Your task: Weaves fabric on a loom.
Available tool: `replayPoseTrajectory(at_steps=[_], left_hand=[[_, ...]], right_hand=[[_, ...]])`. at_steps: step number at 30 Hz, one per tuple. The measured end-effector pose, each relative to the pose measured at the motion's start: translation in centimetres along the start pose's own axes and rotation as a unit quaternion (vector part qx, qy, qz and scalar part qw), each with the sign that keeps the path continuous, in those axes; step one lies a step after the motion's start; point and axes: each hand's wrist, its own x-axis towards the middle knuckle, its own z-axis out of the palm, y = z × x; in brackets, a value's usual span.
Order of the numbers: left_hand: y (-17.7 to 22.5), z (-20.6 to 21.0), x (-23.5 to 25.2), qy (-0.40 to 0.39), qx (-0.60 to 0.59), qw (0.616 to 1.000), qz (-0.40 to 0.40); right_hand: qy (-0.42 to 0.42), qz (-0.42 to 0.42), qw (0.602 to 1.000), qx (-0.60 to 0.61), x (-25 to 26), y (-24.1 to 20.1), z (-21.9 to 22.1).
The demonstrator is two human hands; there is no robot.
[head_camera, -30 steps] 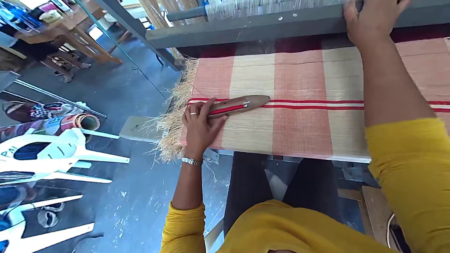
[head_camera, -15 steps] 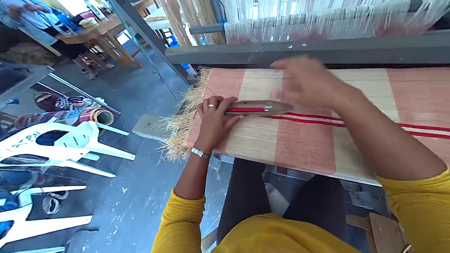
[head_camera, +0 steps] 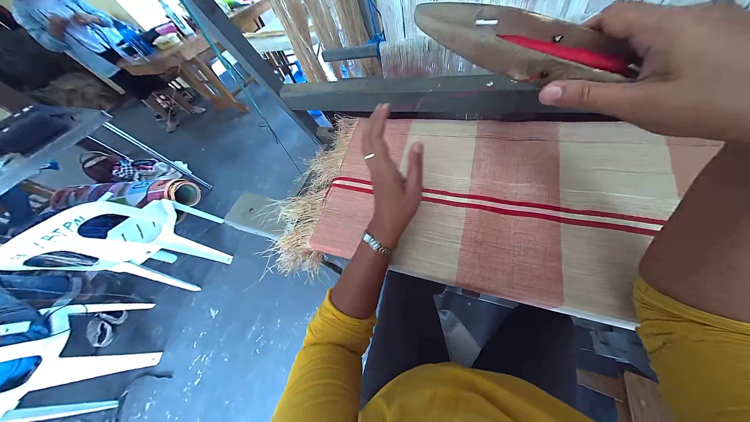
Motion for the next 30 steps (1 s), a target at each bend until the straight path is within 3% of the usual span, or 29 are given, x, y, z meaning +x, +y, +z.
replayPoseTrajectory(at_steps=[4, 8, 11, 15, 20, 23, 26, 28, 30], left_hand=[[3.3, 5.3, 2.1, -0.028, -0.038, 0.997, 0.055], [5.7, 7.2, 0.7, -0.088, -0.14, 0.986, 0.012], [5.5, 5.9, -1.4, -0.115, -0.132, 0.985, 0.003], [2.1, 3.0, -3.8, -0.115, -0.073, 0.991, 0.016], [-1.6, -2.4, -7.0, -0.082, -0.025, 0.996, -0.034], [-2.3, -4.8, -8.3, -0.067, 0.007, 0.995, -0.077], [-3.2, -6.1, -8.7, -0.081, 0.056, 0.989, -0.108], [-3.0, -6.1, -8.3, -0.114, 0.138, 0.977, -0.113], [-2.0, -4.9, -7.1, -0.148, 0.199, 0.966, -0.071]], right_hand=[[-0.02, -0.02, 1.0, -0.002, -0.7, -1.7, 0.1], [-0.05, -0.014, 0.999, 0.015, -0.3, -1.3, 0.5], [-0.051, 0.002, 0.998, 0.032, 0.5, 0.4, 0.5], [-0.024, 0.057, 0.998, 0.032, 0.9, 3.9, -0.2], [-0.023, 0.14, 0.989, 0.038, -0.4, 7.9, -2.5], [-0.034, 0.111, 0.992, 0.058, -1.3, 11.3, -3.1], [0.009, 0.041, 0.983, 0.181, -0.1, 17.3, 1.1], [0.012, 0.072, 0.977, 0.2, 0.3, 17.1, 3.7], [-0.016, 0.051, 0.991, 0.126, 0.7, 12.0, 3.8]])
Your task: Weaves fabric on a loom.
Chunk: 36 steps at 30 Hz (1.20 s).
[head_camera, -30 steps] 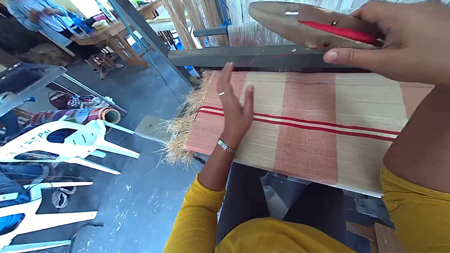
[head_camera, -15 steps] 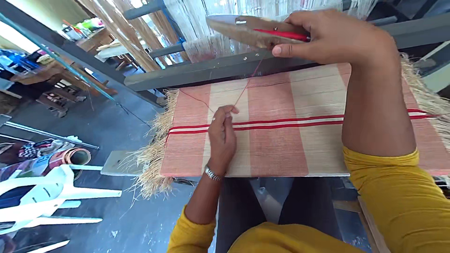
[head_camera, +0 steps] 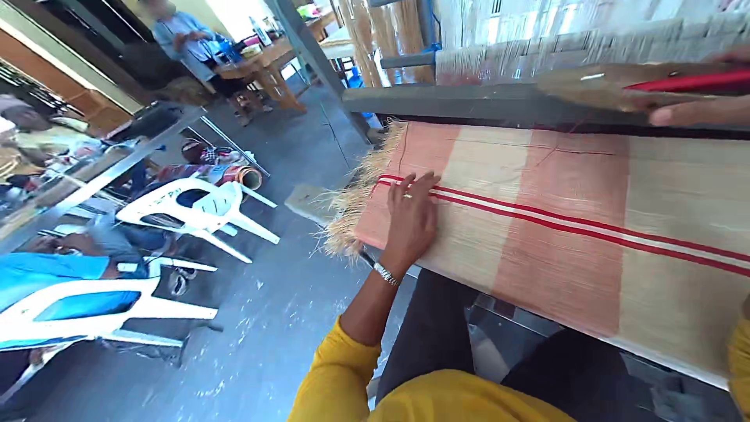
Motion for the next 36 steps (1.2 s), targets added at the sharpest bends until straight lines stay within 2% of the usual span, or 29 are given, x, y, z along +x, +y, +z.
replayPoseTrajectory(at_steps=[2, 4, 5, 7, 8, 10, 16, 20, 23, 26, 29, 36], left_hand=[[2.9, 0.5, 1.4, -0.011, -0.045, 0.999, 0.022], [6.3, 0.6, 2.6, -0.029, -0.233, 0.972, -0.012], [7.6, 0.8, 3.0, -0.04, -0.35, 0.935, -0.035], [9.2, 1.6, 3.5, -0.058, -0.548, 0.831, -0.073], [9.6, 2.1, 3.8, -0.061, -0.593, 0.798, -0.087], [10.1, 3.3, 4.3, -0.064, -0.625, 0.772, -0.096], [11.3, 5.4, 3.6, -0.102, -0.615, 0.761, -0.182], [10.9, 6.2, 3.1, -0.11, -0.616, 0.751, -0.209], [10.0, 6.0, 2.6, -0.12, -0.593, 0.774, -0.187], [9.6, 5.8, 2.4, -0.104, -0.553, 0.814, -0.147], [9.4, 6.0, 2.5, -0.086, -0.538, 0.826, -0.147], [9.8, 7.0, 2.4, -0.091, -0.608, 0.767, -0.184]], right_hand=[[-0.015, -0.07, 0.993, -0.091, -0.3, -6.0, 1.8], [-0.063, -0.083, 0.986, -0.131, -1.1, -12.2, 3.5], [-0.083, -0.077, 0.983, -0.144, -1.4, -14.2, 4.5], [-0.102, -0.079, 0.977, -0.171, -1.9, -15.8, 6.2], [-0.106, -0.078, 0.973, -0.189, -2.0, -15.8, 6.8], [-0.126, -0.057, 0.966, -0.216, -1.9, -15.6, 7.4], [-0.194, 0.02, 0.958, -0.212, -0.9, -15.8, 9.3], [-0.238, 0.019, 0.945, -0.226, -0.4, -15.2, 9.5], [-0.233, -0.002, 0.95, -0.206, -0.3, -14.5, 8.7], [-0.217, -0.007, 0.956, -0.199, -0.3, -14.5, 7.9], [-0.216, 0.0, 0.954, -0.207, -0.3, -14.5, 7.7], [-0.222, -0.003, 0.947, -0.232, -0.5, -14.7, 8.4]])
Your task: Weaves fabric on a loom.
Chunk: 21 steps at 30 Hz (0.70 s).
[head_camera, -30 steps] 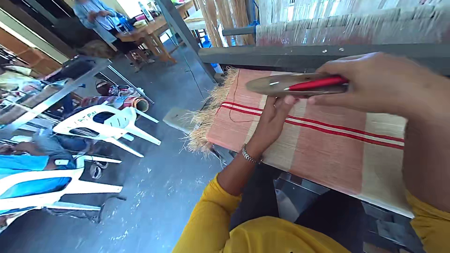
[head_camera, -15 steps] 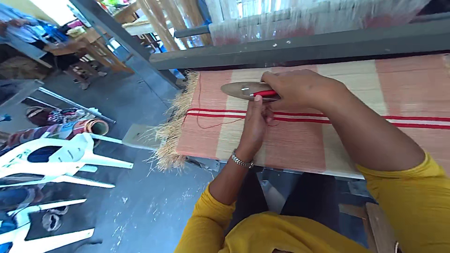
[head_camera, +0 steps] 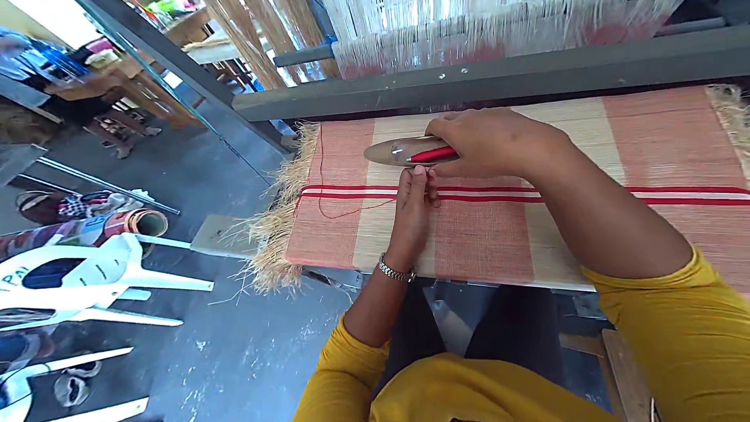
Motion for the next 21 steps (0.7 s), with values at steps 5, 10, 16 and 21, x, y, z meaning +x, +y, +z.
replayPoseTrajectory(at_steps=[5, 10, 16, 21], left_hand=[[0.0, 0.5, 0.3, 0.048, -0.06, 0.997, 0.002], [1.0, 1.4, 0.5, 0.009, -0.092, 0.996, -0.014], [0.3, 1.5, 0.2, -0.015, -0.086, 0.996, -0.013], [0.2, 0.3, -0.2, -0.035, 0.002, 0.999, 0.024]], right_hand=[[0.017, -0.006, 1.0, 0.007, -0.2, 0.4, 0.1], [0.003, 0.009, 1.0, -0.008, 0.1, -0.7, 0.4], [-0.014, 0.013, 1.0, 0.019, 1.0, -0.9, 1.2], [0.006, -0.021, 0.997, 0.076, 0.3, 0.2, -0.1]])
